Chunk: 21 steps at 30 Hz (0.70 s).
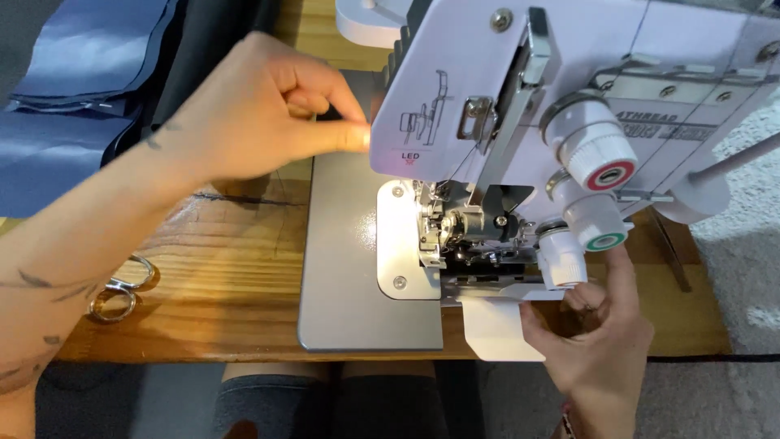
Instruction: A person performs maintenance on a serger sewing machine by cleaning it with a small brush and threading it, then tests it by sewing fabric.
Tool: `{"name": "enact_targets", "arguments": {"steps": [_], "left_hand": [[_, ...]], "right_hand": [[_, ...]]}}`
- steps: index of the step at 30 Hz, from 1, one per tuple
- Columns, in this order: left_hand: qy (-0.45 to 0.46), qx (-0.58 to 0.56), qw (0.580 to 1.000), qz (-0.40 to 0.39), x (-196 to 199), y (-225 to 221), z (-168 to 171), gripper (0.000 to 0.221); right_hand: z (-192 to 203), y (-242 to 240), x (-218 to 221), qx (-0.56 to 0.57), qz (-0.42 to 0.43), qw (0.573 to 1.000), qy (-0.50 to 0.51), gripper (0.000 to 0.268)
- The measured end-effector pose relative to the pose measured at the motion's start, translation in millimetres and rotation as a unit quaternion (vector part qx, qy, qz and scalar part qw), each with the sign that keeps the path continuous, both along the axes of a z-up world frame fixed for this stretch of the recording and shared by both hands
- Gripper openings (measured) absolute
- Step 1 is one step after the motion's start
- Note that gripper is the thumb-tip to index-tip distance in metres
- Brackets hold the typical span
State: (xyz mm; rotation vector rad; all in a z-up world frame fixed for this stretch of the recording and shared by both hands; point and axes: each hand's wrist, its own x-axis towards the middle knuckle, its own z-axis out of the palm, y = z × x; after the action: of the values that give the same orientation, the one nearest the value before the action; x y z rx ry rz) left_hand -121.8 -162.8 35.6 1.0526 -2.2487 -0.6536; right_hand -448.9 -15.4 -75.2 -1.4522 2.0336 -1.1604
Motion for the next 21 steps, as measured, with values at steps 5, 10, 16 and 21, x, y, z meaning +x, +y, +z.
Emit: {"name": "enact_targets", "arguments": {"steps": [5, 10, 16, 21], "left_hand": [[0.023, -0.004, 1.0, 0.018, 14, -19, -9, 0.016], [0.074, 0.05, 0.995, 0.034, 20, -48, -39, 0.01], [0.094, 0.029, 0.994, 0.056, 23, -68, -56, 0.012], [0.08, 0.065, 0.989, 0.109, 9, -73, -46, 0.011]], "right_hand": [[4, 3, 1, 0.022, 0.012, 0.999, 0.035, 0.118], [-1, 3, 2, -0.003, 0.046, 0.999, -0.019, 0.106], [-17, 6, -5, -0.058, 0.074, 0.995, 0.042, 0.085], [-19, 5, -6, -0.063, 0.084, 0.994, 0.041, 0.088]]}}
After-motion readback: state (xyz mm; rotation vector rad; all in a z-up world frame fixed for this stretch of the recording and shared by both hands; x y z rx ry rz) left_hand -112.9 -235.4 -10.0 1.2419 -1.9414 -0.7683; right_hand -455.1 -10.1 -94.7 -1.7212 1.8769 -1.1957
